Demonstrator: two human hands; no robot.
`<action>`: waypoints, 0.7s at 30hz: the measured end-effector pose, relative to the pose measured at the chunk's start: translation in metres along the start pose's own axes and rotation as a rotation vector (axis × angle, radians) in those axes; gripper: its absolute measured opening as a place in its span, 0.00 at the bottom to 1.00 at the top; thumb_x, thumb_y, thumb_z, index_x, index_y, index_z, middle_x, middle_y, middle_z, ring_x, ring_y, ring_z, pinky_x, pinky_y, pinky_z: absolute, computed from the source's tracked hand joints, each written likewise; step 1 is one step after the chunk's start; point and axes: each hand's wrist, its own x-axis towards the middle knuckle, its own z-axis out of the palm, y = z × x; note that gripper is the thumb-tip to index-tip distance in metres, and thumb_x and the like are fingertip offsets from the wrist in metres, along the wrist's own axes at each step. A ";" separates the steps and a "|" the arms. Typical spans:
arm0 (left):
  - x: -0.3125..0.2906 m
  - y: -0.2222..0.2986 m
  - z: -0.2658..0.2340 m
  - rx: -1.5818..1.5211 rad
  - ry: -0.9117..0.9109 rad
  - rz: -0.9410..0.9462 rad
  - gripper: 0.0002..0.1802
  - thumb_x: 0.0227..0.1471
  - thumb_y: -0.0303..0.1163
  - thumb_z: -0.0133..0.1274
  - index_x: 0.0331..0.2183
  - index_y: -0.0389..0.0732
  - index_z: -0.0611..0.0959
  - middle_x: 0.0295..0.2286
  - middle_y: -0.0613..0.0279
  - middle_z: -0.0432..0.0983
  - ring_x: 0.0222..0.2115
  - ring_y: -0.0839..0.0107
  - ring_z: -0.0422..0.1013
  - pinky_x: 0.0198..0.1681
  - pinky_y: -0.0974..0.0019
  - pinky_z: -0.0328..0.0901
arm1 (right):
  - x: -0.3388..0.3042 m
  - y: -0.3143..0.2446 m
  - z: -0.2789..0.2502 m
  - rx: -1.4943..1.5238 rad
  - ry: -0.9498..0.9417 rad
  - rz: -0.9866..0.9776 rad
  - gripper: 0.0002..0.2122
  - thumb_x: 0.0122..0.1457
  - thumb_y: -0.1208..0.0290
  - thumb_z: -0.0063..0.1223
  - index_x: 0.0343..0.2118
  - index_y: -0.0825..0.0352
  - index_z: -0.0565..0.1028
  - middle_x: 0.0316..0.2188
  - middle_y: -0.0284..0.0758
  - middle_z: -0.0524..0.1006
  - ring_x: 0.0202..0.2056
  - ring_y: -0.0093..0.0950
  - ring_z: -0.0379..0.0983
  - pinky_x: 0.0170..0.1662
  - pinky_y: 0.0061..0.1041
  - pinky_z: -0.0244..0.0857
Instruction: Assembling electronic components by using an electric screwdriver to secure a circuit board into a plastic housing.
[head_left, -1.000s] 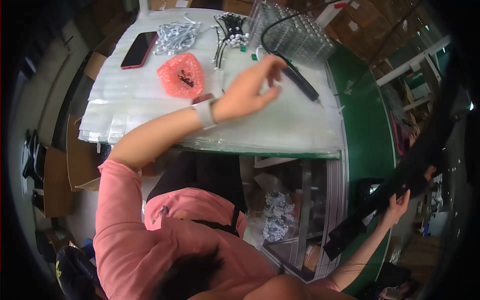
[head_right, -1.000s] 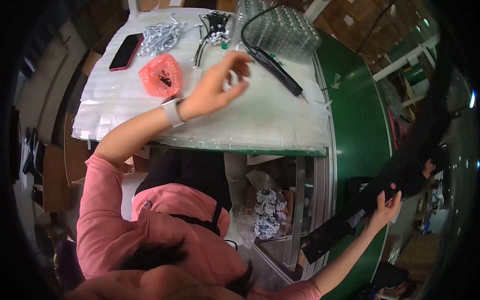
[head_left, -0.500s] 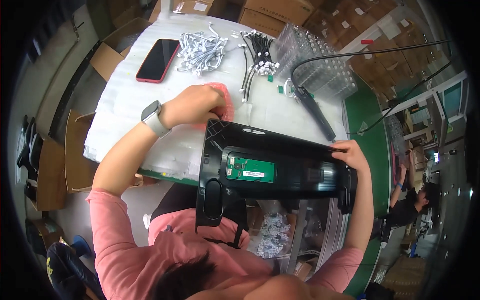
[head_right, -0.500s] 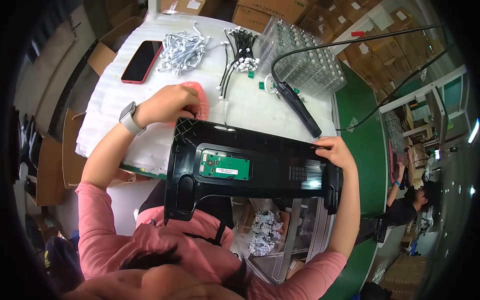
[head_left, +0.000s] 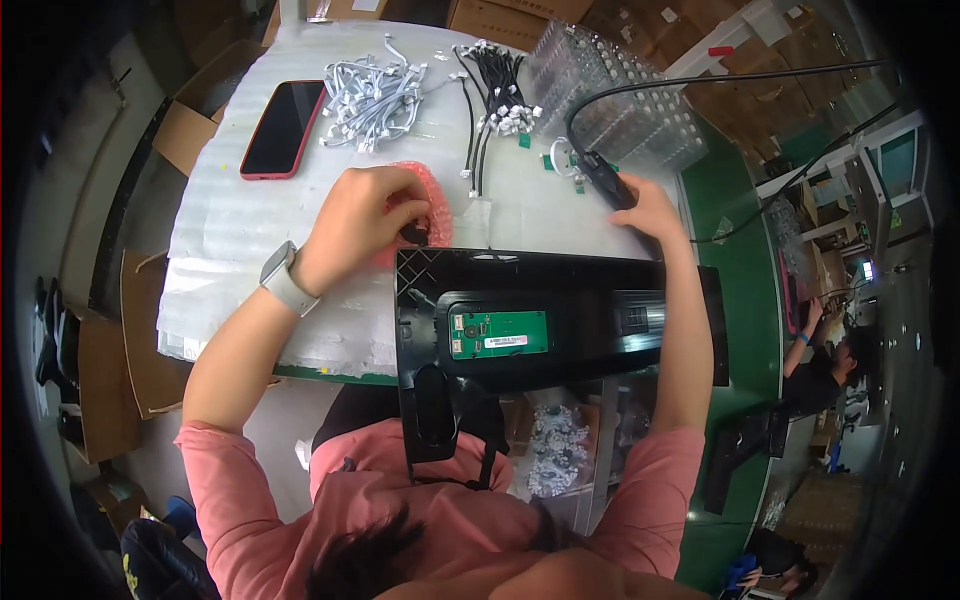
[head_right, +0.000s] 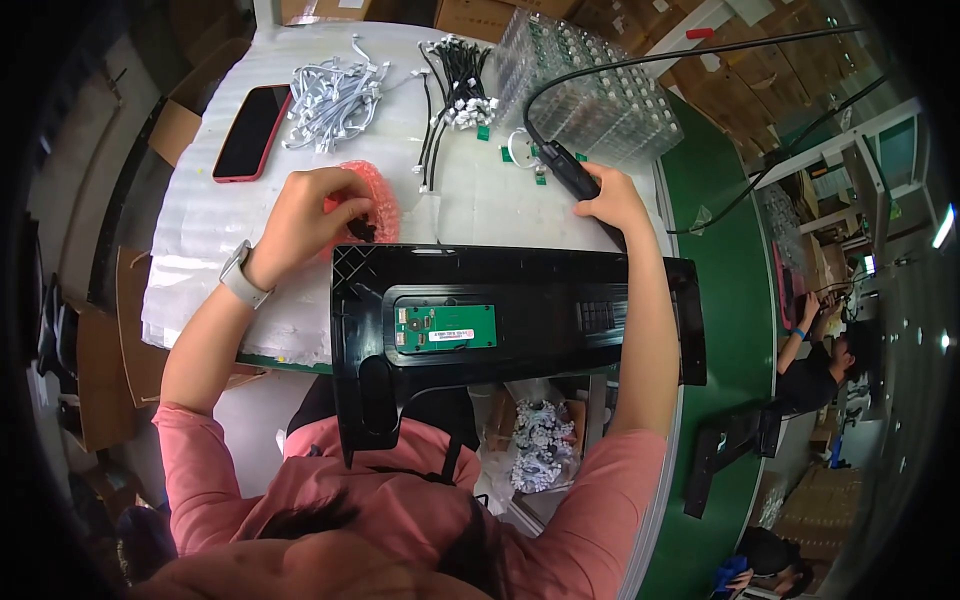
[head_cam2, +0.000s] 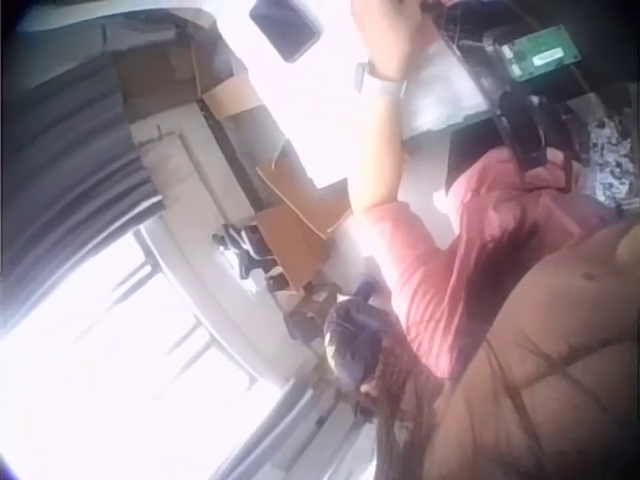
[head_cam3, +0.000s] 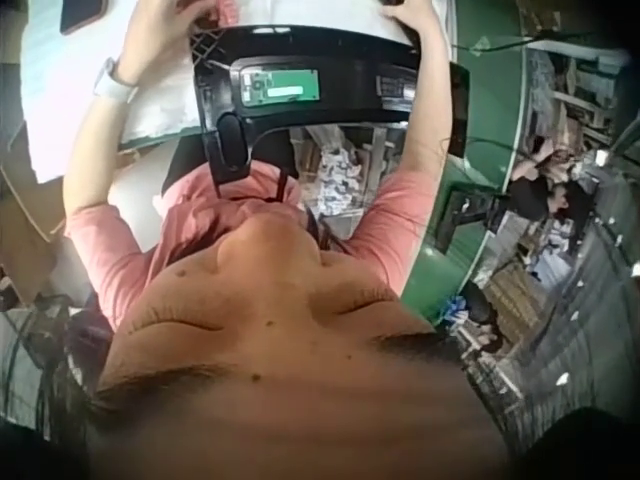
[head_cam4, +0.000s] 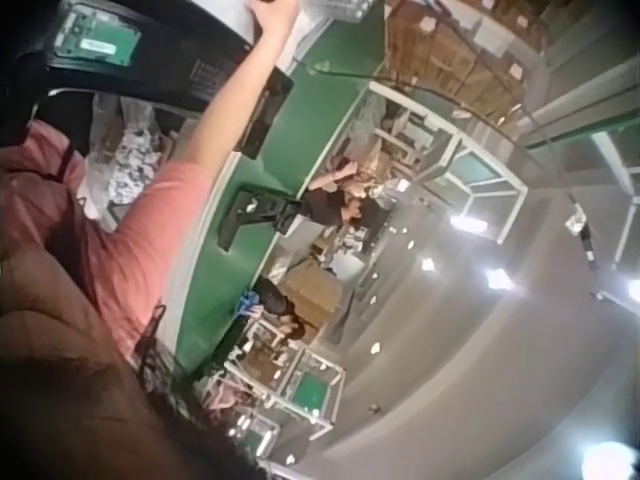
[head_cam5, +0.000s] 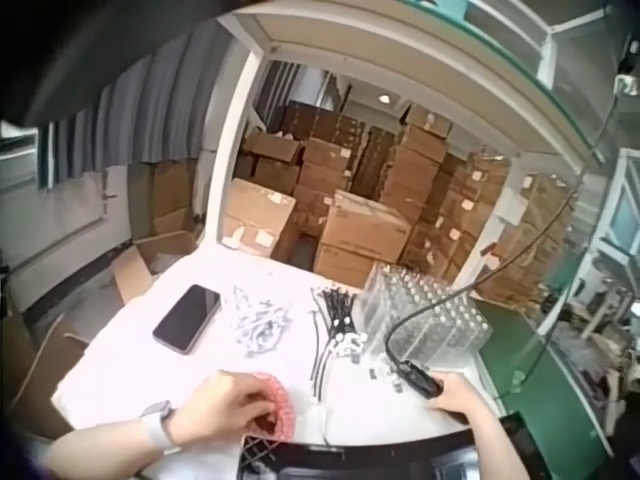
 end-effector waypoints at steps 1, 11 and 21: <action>0.000 0.001 -0.001 0.003 -0.003 0.004 0.06 0.44 0.24 0.60 0.28 0.35 0.83 0.25 0.51 0.78 0.23 0.58 0.74 0.31 0.64 0.69 | 0.000 -0.003 -0.001 0.093 -0.055 0.077 0.32 0.37 0.71 0.65 0.52 0.68 0.74 0.41 0.41 0.78 0.40 0.31 0.75 0.45 0.26 0.67; 0.003 0.045 0.000 -0.386 0.082 -0.039 0.06 0.53 0.20 0.55 0.35 0.30 0.81 0.28 0.61 0.79 0.29 0.74 0.75 0.37 0.71 0.70 | -0.094 -0.129 -0.043 1.192 0.690 -0.580 0.29 0.45 0.79 0.55 0.55 0.71 0.66 0.39 0.36 0.73 0.38 0.28 0.69 0.45 0.31 0.67; -0.020 0.123 0.043 -0.920 -0.485 -0.317 0.09 0.56 0.22 0.55 0.40 0.31 0.81 0.30 0.63 0.80 0.33 0.78 0.75 0.40 0.74 0.70 | -0.162 -0.179 -0.016 1.987 0.445 -1.075 0.22 0.60 0.63 0.53 0.55 0.64 0.65 0.23 0.29 0.68 0.18 0.23 0.64 0.32 0.33 0.65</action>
